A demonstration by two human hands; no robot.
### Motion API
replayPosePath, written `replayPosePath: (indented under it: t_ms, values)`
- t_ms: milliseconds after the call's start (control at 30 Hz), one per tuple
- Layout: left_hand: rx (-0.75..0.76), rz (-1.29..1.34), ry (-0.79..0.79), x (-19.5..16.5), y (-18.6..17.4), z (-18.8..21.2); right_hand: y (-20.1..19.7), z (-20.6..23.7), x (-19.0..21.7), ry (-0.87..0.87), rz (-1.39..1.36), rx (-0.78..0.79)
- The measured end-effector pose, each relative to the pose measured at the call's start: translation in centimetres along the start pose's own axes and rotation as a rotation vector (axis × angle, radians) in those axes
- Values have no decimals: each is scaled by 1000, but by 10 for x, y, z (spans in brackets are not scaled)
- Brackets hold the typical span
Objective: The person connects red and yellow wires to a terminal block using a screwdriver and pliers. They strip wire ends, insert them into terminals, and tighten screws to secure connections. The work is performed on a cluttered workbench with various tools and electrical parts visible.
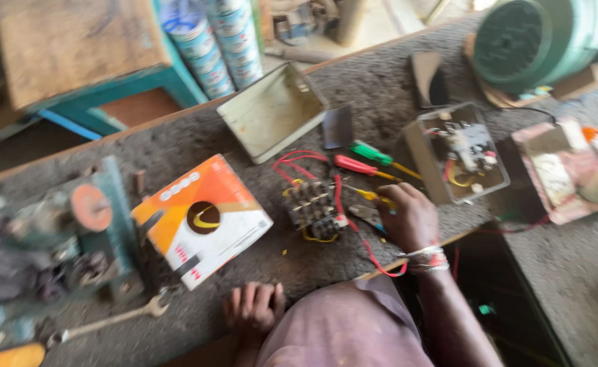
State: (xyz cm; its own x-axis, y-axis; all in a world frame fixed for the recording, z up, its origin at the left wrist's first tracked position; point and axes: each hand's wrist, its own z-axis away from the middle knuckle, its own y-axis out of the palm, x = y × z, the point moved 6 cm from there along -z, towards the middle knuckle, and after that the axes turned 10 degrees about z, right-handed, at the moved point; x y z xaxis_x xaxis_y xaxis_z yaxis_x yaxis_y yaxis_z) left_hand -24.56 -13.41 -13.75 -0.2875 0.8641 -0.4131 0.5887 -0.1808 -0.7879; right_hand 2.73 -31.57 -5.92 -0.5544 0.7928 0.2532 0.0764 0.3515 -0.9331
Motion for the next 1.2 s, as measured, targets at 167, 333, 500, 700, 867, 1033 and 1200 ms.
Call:
replayPosePath:
  t_ms: [167, 333, 500, 700, 867, 1033, 1200]
  values:
    - [-112, -31, 77, -6, 11, 6, -40, 14, -26, 11, -71, -300]
    - [-59, 22, 37, -2, 21, 11, -136, 15, -150, 64, 372, -630]
    - [-15, 27, 28, -3, 18, 9, -180, -68, -284, 354, 542, -187]
    - [-33, 119, 60, -3, 14, 1, -148, -107, -316, 751, 503, 515]
    - [-49, 126, 199, -3, 16, -7, -132, -116, -299, 650, 586, 532]
    - [-63, 42, 98, -3, 8, -9, -121, -124, -298, 528, 687, 593]
    - [-101, -61, -52, -7, -3, -14, -111, -125, -303, 478, 688, 615]
